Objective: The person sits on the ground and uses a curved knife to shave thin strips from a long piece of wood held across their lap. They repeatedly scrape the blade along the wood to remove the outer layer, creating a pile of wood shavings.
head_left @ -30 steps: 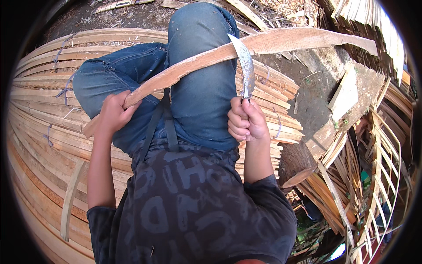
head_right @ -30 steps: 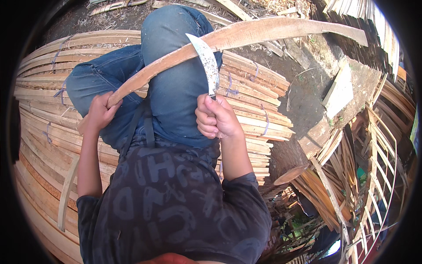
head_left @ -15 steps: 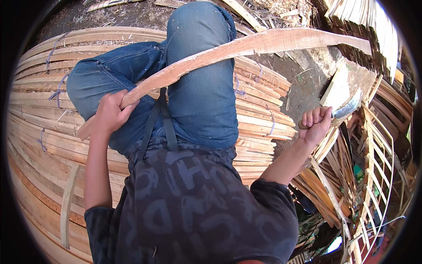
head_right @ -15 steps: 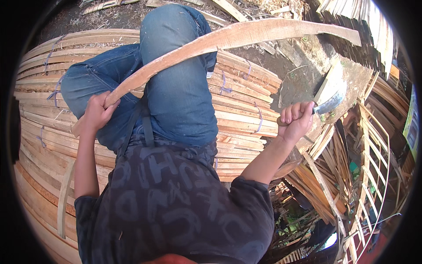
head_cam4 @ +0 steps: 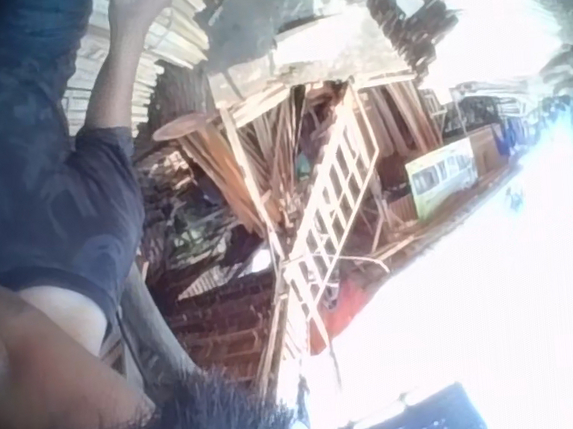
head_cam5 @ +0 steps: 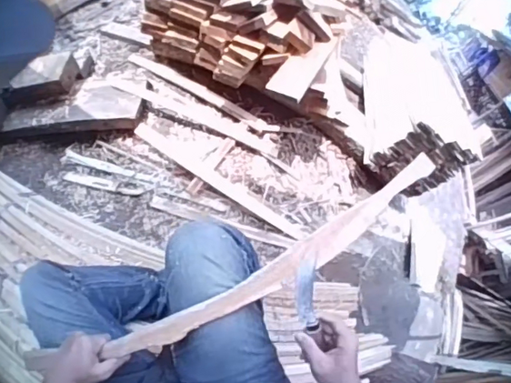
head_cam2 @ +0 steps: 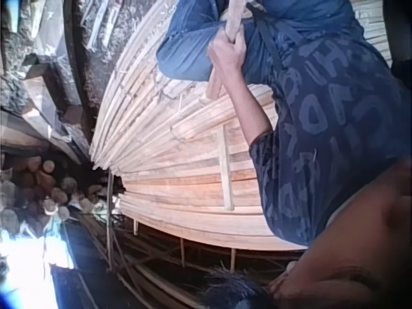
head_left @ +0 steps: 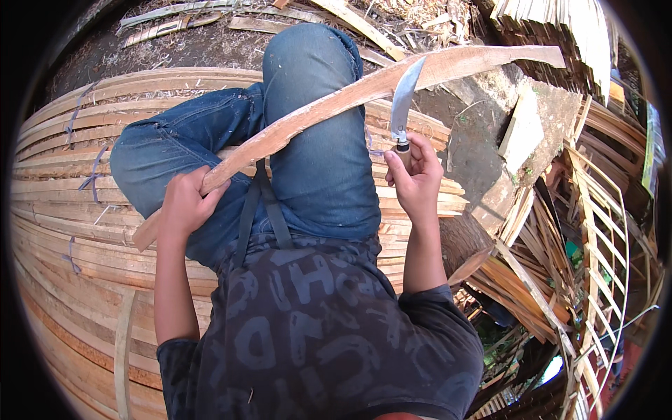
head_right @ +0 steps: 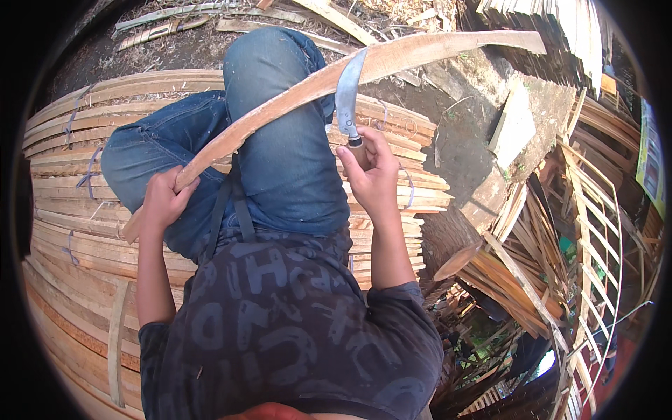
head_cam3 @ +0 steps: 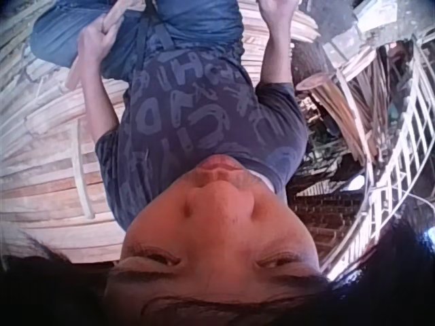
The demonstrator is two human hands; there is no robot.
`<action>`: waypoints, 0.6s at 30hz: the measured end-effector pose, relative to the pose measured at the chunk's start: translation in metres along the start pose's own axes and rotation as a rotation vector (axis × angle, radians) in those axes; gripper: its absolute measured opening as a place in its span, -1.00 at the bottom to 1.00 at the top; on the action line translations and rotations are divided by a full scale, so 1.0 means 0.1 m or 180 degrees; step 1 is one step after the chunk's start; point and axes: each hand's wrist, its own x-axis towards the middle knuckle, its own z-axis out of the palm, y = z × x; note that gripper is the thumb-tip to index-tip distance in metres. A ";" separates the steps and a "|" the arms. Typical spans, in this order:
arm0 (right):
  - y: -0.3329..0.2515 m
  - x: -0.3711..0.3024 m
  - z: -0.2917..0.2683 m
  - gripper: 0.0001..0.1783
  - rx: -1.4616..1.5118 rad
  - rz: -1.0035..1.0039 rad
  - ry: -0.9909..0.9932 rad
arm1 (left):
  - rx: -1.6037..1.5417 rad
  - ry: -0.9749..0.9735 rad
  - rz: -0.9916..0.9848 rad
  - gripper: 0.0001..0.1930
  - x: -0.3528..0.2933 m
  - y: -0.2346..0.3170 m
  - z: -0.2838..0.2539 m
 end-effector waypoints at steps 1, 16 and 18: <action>0.03 0.06 -0.12 -0.63 -0.0110 -0.0245 0.0143 | -0.0021 -0.0002 -0.0001 -0.67 0.01 0.00 0.00; -0.12 0.12 -0.56 -0.53 -0.0688 -0.0240 0.0222 | -0.0120 0.0034 0.0038 -0.64 -0.02 -0.07 -0.01; -0.18 0.17 -0.54 -0.58 -0.0212 -0.0413 0.0607 | -0.0120 0.0023 0.0042 -0.64 -0.01 -0.06 -0.01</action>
